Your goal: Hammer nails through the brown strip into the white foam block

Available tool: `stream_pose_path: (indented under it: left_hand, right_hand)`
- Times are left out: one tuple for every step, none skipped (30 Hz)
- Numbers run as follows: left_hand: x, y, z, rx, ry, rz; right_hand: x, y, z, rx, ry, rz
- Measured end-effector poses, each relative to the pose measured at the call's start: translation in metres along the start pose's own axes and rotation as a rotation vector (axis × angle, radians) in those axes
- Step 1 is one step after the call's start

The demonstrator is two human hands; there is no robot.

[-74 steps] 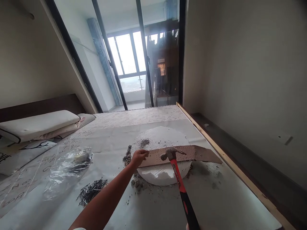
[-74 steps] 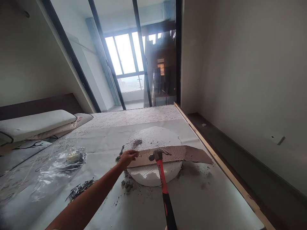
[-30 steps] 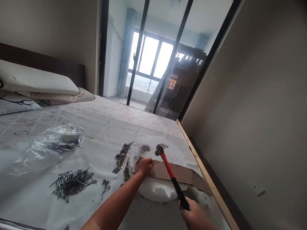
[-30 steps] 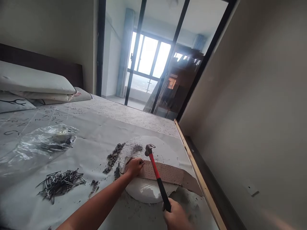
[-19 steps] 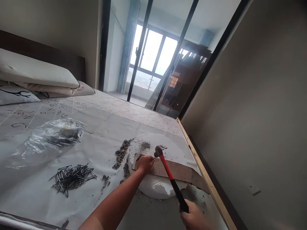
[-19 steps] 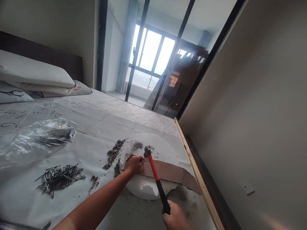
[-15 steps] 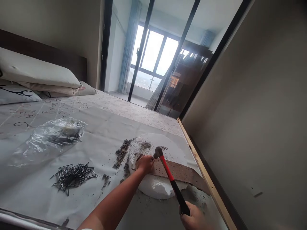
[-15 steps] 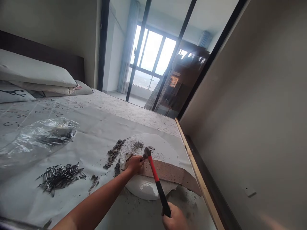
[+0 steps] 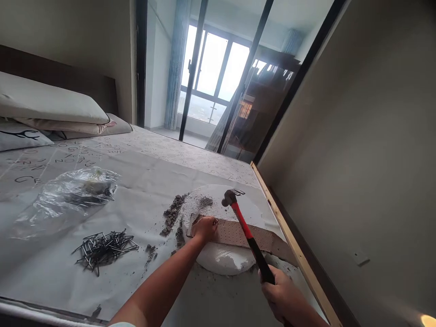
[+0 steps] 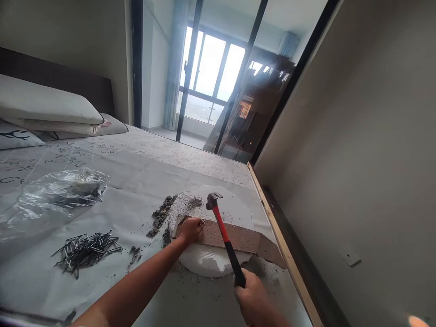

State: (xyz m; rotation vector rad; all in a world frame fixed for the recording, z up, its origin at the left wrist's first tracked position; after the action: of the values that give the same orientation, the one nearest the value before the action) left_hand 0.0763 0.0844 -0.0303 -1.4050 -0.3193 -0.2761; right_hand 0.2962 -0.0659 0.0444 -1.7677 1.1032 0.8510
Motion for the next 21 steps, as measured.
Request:
stream_pose_path:
  left_hand:
    - [0.000, 0.000, 0.000, -0.003, 0.000, 0.002]
    - [0.000, 0.000, 0.000, -0.004, 0.000, 0.002]
    - [-0.001, 0.000, 0.000, -0.007, 0.003, 0.001]
    - [-0.001, 0.000, 0.000, -0.010, 0.006, -0.001]
    - [-0.001, 0.000, -0.001, -0.009, 0.008, -0.004]
    - [-0.001, 0.000, -0.001, -0.002, 0.006, -0.009]
    - [-0.001, 0.000, -0.001, 0.005, 0.006, -0.016]
    - [-0.001, -0.001, -0.001, 0.010, 0.007, -0.024]
    - [-0.001, -0.001, -0.001, 0.010, 0.005, -0.030]
    - [-0.001, -0.001, -0.001, 0.005, 0.006, -0.033]
    - [0.000, -0.002, -0.001, -0.004, 0.007, -0.033]
    - [0.000, -0.002, -0.001, -0.014, 0.009, -0.030]
    - [0.000, -0.002, -0.001, -0.020, 0.012, -0.027]
    - [0.000, -0.002, -0.001, -0.022, 0.015, -0.023]
    - [0.000, -0.001, -0.001, -0.018, 0.017, -0.020]
    - [0.000, -0.001, 0.000, -0.010, 0.020, -0.018]
    - [0.000, 0.000, 0.000, -0.003, 0.021, -0.017]
    - [0.000, 0.000, 0.001, 0.002, 0.021, -0.016]
    - [0.000, 0.001, 0.002, 0.003, 0.022, -0.019]
    - [-0.001, 0.001, 0.002, 0.004, 0.023, -0.030]
    - [-0.002, 0.001, 0.003, 0.005, 0.026, -0.052]
  right_hand:
    - [-0.002, 0.001, -0.001, -0.016, 0.046, 0.000]
    - [-0.002, 0.002, -0.001, -0.031, 0.081, -0.006]
    - [-0.002, 0.003, -0.001, -0.035, 0.097, -0.014]
    - [-0.001, 0.002, 0.000, -0.033, 0.090, -0.017]
    - [0.000, 0.001, 0.002, -0.022, 0.064, -0.015]
    - [0.002, -0.001, 0.004, -0.004, 0.027, -0.009]
    - [0.003, -0.002, 0.005, 0.010, 0.000, -0.002]
    - [0.005, -0.003, 0.007, 0.009, -0.006, 0.005]
    - [0.007, -0.004, 0.008, -0.009, 0.005, 0.004]
    - [0.008, -0.003, 0.008, -0.033, 0.022, -0.005]
    - [0.009, -0.003, 0.008, -0.051, 0.036, -0.021]
    - [0.010, -0.002, 0.008, -0.060, 0.038, -0.038]
    - [0.010, -0.002, 0.007, -0.052, 0.026, -0.056]
    - [0.009, -0.002, 0.006, -0.037, -0.011, -0.074]
    - [0.008, -0.003, 0.006, -0.012, -0.063, -0.089]
    - [0.006, -0.004, 0.005, 0.010, -0.118, -0.100]
    - [0.004, -0.005, 0.005, 0.023, -0.163, -0.112]
    - [0.003, -0.006, 0.004, 0.027, -0.197, -0.125]
    - [0.002, -0.008, 0.004, 0.025, -0.210, -0.132]
    - [0.001, -0.009, 0.004, 0.016, -0.199, -0.133]
    - [0.001, -0.010, 0.004, -0.004, -0.168, -0.129]
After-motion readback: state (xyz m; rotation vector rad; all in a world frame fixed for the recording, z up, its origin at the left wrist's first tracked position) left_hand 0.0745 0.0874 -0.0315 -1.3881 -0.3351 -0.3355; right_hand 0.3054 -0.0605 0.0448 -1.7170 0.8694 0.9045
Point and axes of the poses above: each hand's wrist, its own z-axis towards the middle knuckle, its own y-axis out of the palm, x = y × z, the point moved 2 cm from there along z, towards the middle knuckle, and after that the axes turned 15 degrees about z, right-handed, at the moved point
